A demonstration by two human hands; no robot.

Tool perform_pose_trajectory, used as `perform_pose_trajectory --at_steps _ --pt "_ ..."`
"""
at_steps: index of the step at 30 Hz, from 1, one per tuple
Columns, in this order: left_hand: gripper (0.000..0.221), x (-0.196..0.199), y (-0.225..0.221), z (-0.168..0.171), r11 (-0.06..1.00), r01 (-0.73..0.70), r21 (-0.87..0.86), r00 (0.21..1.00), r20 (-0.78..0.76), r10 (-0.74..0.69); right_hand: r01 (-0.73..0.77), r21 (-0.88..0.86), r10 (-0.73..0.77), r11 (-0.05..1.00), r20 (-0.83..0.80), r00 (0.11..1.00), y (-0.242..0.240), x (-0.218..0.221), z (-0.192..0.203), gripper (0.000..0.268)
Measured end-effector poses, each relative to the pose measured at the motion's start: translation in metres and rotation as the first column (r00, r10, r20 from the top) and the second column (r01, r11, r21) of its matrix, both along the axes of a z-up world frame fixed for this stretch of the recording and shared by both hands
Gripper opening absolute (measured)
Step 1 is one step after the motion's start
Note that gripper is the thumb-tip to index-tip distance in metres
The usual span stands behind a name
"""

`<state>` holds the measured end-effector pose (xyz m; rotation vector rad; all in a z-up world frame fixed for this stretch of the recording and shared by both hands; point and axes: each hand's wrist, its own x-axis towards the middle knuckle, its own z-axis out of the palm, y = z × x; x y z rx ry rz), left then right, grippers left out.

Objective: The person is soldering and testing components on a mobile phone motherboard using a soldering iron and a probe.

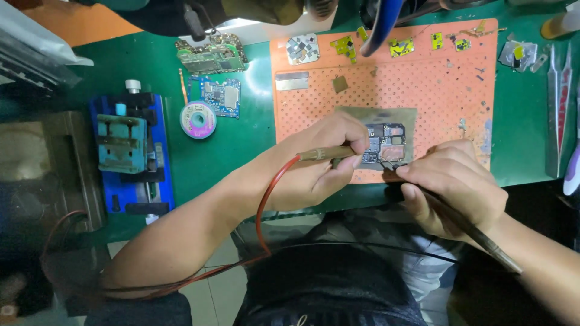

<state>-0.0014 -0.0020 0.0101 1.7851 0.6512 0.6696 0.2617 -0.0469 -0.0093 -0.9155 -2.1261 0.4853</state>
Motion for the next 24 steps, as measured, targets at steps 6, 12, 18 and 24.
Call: perform_pose_trajectory --at_steps 6,12,18,24 --pt "0.022 -0.005 0.005 0.009 0.992 -0.019 0.121 0.995 0.102 0.007 -0.012 0.012 0.012 1.0 0.0 1.0 0.003 0.001 0.002 0.017" --pt "0.016 -0.006 0.008 0.015 0.977 0.003 0.213 0.996 0.085 -0.021 -0.037 0.094 0.035 0.995 0.026 0.999 0.004 0.0 0.003 0.016" --pt "0.027 -0.01 0.006 0.006 0.96 -0.029 0.279 0.997 -0.062 0.048 0.075 0.152 -0.111 0.986 0.247 0.963 0.0 0.008 -0.02 0.025" --pt "0.02 -0.011 0.014 0.015 0.917 -0.011 0.4 1.0 -0.005 0.014 0.081 0.203 -0.136 0.976 0.275 0.952 0.02 0.002 0.01 0.018"
